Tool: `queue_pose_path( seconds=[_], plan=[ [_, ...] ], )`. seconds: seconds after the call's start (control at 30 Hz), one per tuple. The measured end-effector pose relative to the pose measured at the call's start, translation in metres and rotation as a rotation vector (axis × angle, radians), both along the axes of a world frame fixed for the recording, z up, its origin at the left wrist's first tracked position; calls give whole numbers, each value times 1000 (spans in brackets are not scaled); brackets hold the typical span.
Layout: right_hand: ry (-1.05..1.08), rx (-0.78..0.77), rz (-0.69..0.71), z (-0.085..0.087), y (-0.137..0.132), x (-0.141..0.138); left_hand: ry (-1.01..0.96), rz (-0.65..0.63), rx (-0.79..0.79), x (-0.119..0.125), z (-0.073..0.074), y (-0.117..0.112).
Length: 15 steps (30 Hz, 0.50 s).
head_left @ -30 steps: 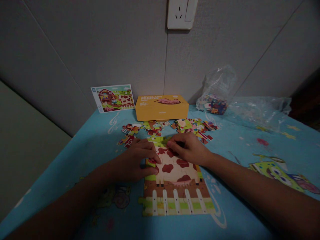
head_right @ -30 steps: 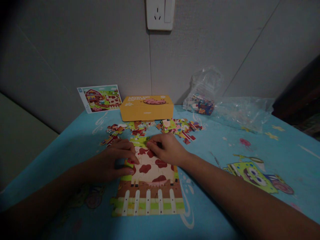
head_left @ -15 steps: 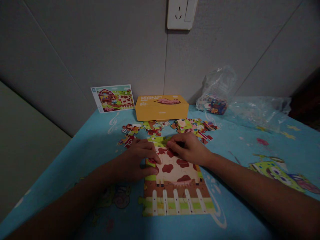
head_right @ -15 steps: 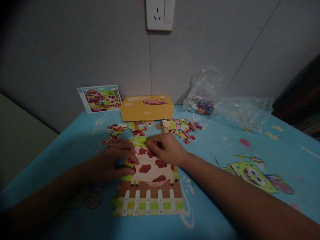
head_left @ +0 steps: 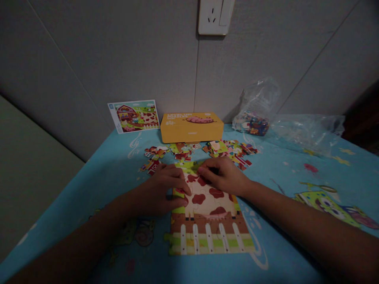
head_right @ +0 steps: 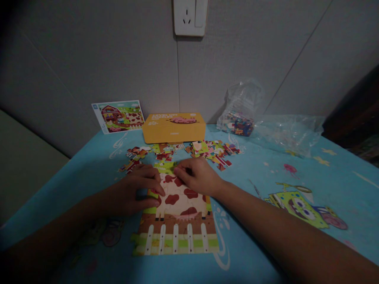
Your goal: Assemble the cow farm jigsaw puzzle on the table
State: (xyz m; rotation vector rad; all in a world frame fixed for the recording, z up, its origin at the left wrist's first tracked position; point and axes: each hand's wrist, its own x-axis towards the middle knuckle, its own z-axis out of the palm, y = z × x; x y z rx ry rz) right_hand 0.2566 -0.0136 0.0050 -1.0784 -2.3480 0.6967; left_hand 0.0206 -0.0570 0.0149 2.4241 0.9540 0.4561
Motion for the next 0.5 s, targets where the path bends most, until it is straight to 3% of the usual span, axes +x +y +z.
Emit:
queue_pose_path(
  seconds=[0.5],
  plan=[
    [13,5,3,-2,1,0,5,30,11,3,1,-1]
  ],
)
